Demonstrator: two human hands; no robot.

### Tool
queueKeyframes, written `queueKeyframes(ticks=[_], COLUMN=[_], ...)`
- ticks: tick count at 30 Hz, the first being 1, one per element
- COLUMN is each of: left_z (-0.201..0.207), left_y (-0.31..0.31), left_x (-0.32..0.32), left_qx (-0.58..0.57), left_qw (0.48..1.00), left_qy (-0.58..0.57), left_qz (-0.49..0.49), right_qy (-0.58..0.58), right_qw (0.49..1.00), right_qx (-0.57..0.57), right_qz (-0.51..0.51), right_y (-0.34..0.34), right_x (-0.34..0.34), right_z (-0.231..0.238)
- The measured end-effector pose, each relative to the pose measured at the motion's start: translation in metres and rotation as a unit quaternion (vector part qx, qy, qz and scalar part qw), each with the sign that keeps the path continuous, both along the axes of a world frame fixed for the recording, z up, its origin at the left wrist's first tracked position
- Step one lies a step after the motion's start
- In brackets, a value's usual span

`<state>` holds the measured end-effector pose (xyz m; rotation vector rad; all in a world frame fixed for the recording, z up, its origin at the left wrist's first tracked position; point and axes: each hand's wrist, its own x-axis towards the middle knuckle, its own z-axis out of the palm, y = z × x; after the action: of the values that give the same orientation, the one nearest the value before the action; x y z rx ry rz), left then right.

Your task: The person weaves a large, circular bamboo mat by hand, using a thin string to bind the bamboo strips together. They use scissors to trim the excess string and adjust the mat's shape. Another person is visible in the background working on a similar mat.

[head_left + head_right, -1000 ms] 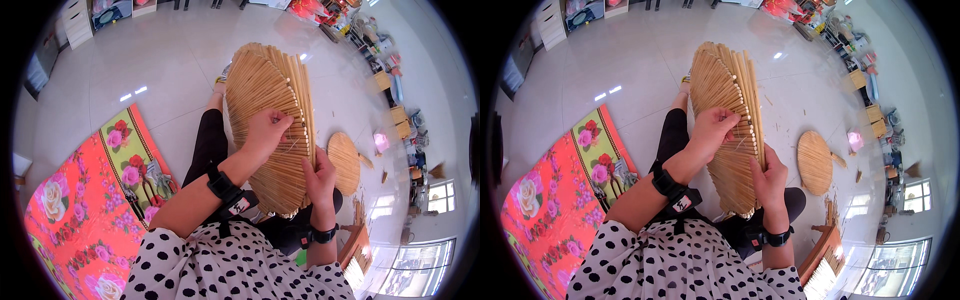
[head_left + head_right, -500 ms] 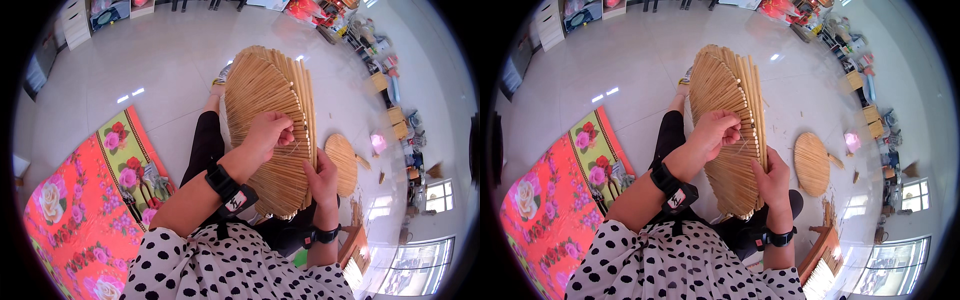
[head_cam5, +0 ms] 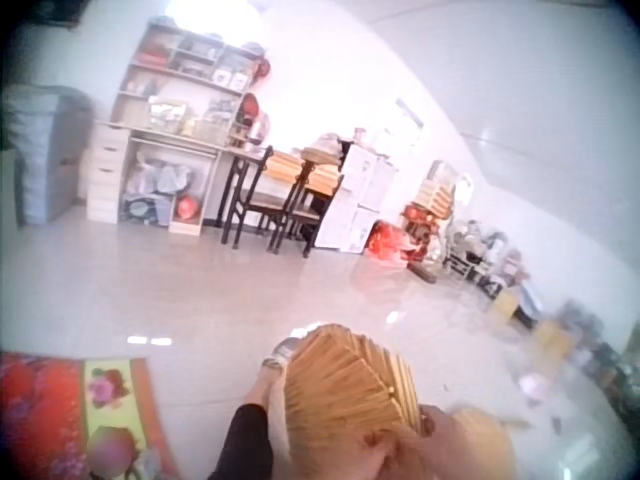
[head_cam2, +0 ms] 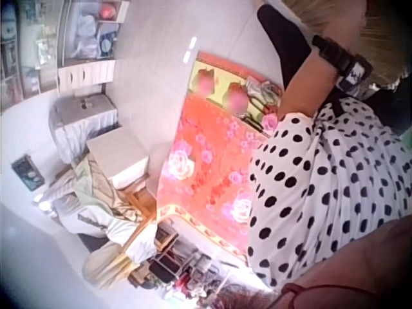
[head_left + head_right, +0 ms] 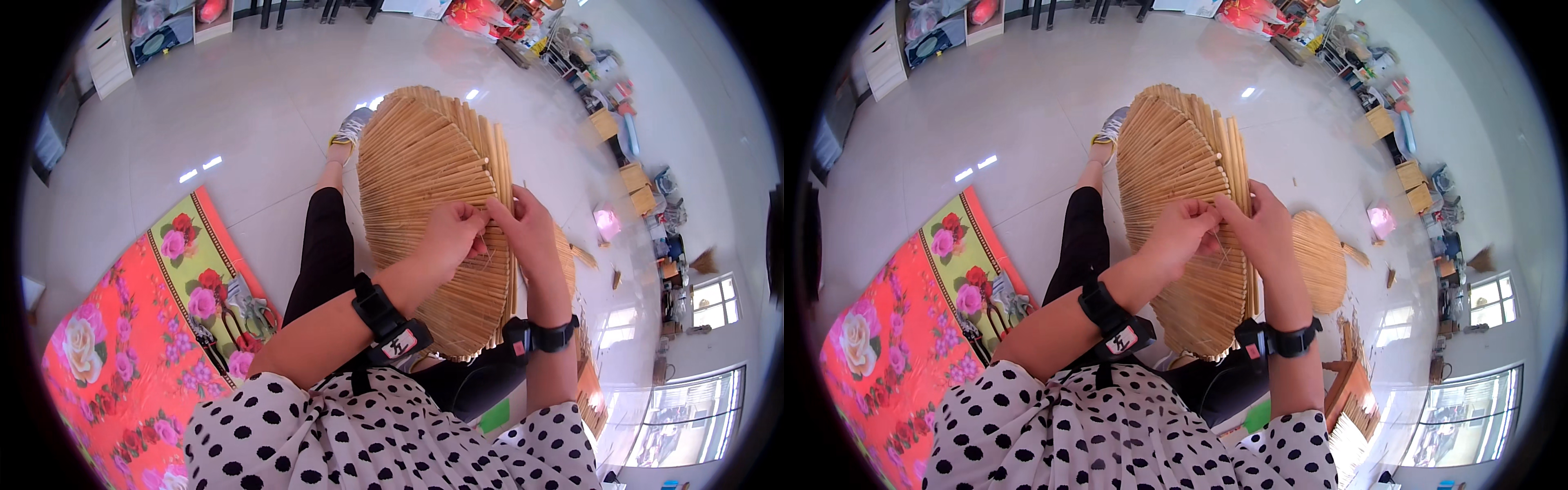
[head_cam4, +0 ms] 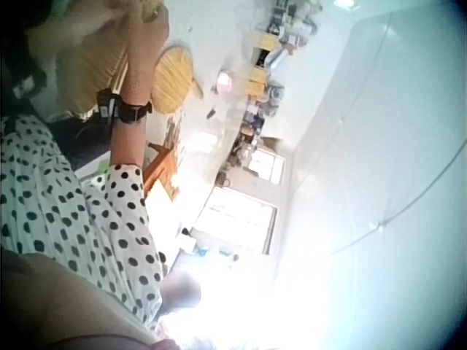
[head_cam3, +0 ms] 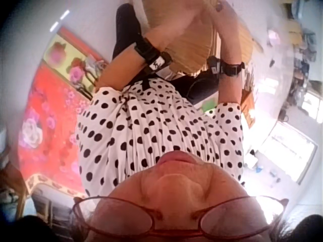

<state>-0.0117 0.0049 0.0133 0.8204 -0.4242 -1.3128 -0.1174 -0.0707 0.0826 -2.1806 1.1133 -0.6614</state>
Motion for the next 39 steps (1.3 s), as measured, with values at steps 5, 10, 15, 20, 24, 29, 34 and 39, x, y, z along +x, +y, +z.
queueKeyframes(ticks=[5,10,15,20,24,29,34,39], left_z=[-0.002,-0.011,-0.021,-0.040,-0.044,-0.037,-0.006,-0.016], left_y=[0.001,0.008,0.034,0.036,0.024,0.006,0.001,-0.007], left_x=[-0.013,-0.021,-0.038,-0.031,-0.013,0.001,-0.005,-0.004], left_qx=[-0.014,-0.046,-0.113,-0.127,-0.085,-0.073,-0.053,-0.071], left_qw=[1.000,0.999,0.993,0.991,0.985,0.877,0.904,0.918], left_qy=[0.001,-0.009,-0.039,-0.028,-0.142,-0.363,-0.393,-0.368], left_qz=[0.014,0.016,-0.011,-0.035,0.052,0.306,0.162,0.128], right_qy=[0.069,0.041,0.008,-0.024,-0.038,-0.049,-0.050,-0.030], right_qw=[0.994,0.989,0.989,0.995,0.996,0.998,0.999,0.999], right_qx=[-0.077,-0.135,-0.143,-0.094,-0.076,-0.039,0.005,-0.044], right_qz=[-0.029,-0.047,-0.036,-0.029,-0.030,-0.014,-0.009,-0.005], right_y=[-0.001,-0.003,-0.017,-0.014,-0.019,-0.019,-0.008,-0.012], right_x=[0.009,0.006,-0.005,-0.007,-0.010,-0.008,-0.001,-0.002], right_z=[0.001,-0.011,-0.015,-0.015,-0.018,-0.017,-0.010,-0.014])
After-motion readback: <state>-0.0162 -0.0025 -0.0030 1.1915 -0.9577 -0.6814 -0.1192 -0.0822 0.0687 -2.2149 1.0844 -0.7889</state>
